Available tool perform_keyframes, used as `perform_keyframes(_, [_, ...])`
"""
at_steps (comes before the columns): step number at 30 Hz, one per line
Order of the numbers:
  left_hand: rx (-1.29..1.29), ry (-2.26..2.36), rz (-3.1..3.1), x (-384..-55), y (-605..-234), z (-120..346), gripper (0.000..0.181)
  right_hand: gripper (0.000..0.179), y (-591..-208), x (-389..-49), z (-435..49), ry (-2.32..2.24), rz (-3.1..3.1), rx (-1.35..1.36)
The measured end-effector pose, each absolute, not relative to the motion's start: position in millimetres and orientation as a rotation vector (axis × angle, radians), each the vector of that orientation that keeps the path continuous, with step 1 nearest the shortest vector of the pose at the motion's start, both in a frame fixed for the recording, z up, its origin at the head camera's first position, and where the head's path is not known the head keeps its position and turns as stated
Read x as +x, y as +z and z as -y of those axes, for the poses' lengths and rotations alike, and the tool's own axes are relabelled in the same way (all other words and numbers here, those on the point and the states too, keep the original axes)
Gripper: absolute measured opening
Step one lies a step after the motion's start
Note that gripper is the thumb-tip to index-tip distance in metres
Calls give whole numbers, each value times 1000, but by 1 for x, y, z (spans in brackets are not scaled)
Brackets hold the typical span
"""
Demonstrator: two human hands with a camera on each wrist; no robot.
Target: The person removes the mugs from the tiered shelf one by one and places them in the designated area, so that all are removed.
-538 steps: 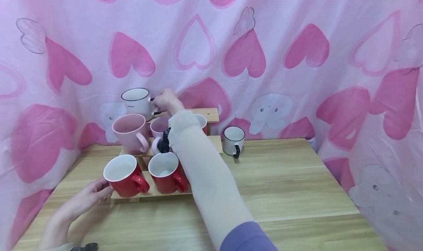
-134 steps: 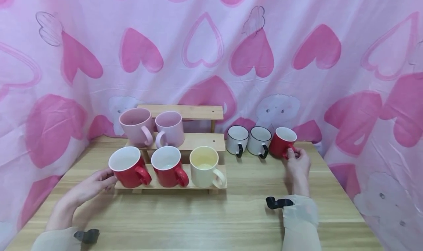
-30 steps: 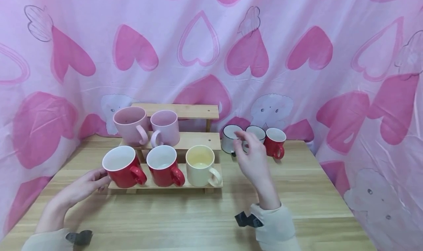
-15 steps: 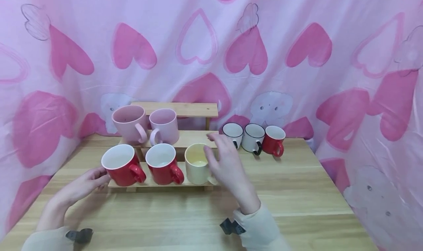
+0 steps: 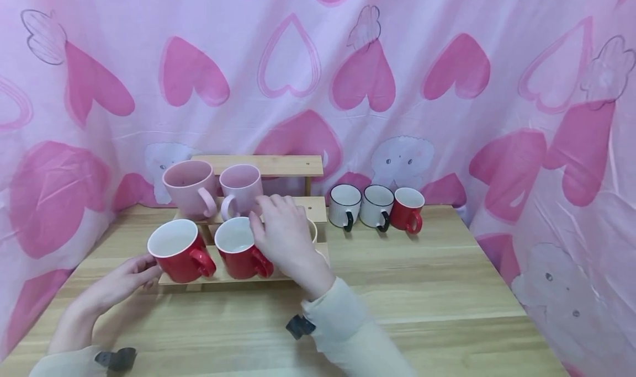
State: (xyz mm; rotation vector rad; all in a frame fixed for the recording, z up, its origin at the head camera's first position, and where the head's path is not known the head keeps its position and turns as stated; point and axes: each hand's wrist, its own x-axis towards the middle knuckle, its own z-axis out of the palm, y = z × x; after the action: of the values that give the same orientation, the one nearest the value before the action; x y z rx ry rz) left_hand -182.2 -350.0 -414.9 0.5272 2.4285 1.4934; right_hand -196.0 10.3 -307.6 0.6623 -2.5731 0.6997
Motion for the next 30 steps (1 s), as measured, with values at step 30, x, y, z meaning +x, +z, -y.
perform_keyframes(30, [576, 1512, -2364, -180, -410, 352, 34, 40, -293, -237, 55, 719, 2876, 416])
